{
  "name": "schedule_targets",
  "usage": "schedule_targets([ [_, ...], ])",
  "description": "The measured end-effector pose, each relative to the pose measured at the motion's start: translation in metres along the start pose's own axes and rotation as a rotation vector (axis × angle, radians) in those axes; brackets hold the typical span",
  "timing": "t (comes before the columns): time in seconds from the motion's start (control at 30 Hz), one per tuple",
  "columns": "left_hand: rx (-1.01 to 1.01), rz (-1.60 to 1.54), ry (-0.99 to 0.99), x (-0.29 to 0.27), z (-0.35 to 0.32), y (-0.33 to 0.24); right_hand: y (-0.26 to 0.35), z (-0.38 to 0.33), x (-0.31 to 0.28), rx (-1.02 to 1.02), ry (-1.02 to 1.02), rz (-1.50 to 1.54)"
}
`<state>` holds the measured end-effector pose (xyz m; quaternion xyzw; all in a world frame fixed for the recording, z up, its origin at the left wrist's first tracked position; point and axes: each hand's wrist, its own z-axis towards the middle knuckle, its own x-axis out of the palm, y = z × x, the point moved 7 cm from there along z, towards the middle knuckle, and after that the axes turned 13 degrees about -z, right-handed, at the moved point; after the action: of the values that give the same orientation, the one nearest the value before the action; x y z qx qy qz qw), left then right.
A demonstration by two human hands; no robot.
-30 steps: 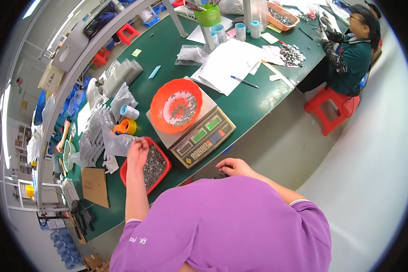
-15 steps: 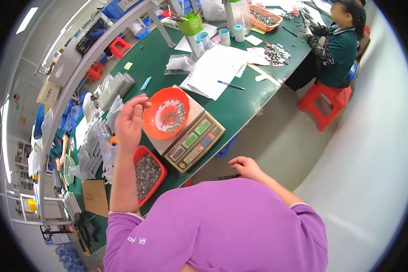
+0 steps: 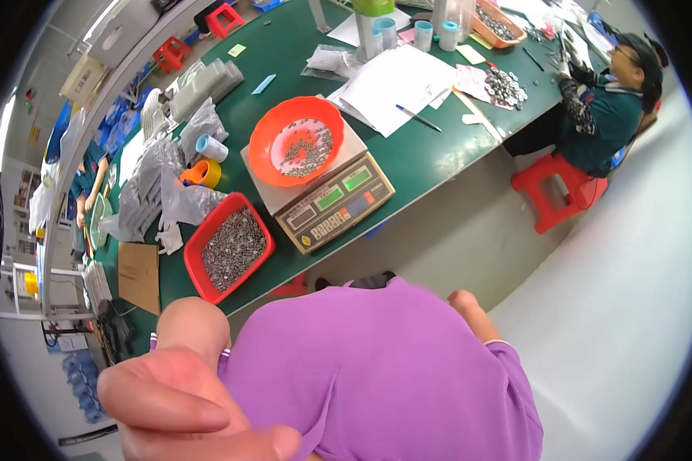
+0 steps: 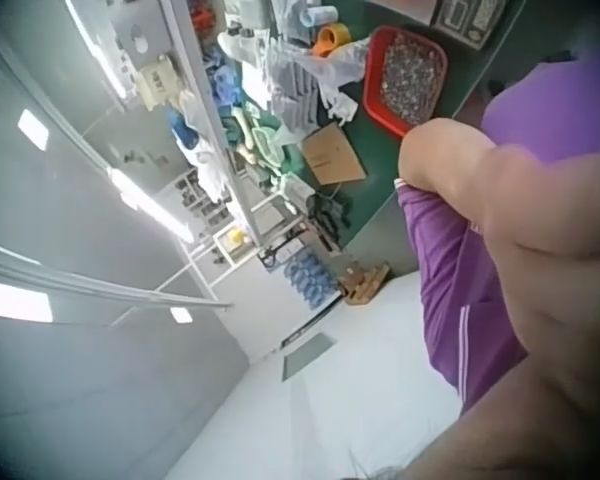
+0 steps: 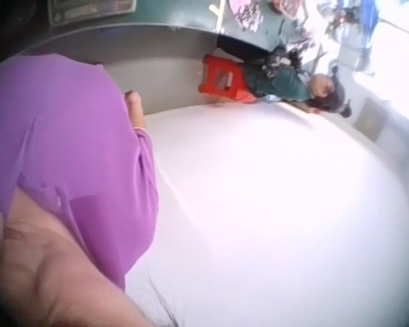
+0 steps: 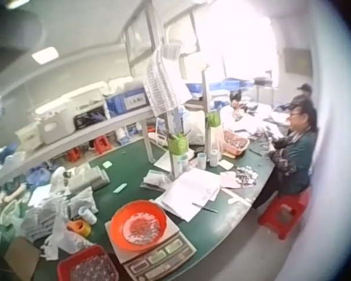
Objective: Weighing and sorting small metal components into trays using a digital scale.
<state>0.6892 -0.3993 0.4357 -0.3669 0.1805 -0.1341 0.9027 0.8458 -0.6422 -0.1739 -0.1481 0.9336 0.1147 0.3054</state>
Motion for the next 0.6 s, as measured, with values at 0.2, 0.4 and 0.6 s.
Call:
schedule_targets([
  [0.2,0.064,-0.141,-0.36,-0.035,-0.035,0.012,0.037,0.008,-0.024,-0.046,-0.027,0.006],
  [0.4,0.302,-0.119,-0.143,-0.032,-0.014,0.045,0.103,0.003,-0.049,-0.208,-0.011,0.0],
  [0.6,0.185,0.117,0.589,-0.005,0.037,0.13,0.134,0.01,-0.057,-0.391,-0.035,0.125],
])
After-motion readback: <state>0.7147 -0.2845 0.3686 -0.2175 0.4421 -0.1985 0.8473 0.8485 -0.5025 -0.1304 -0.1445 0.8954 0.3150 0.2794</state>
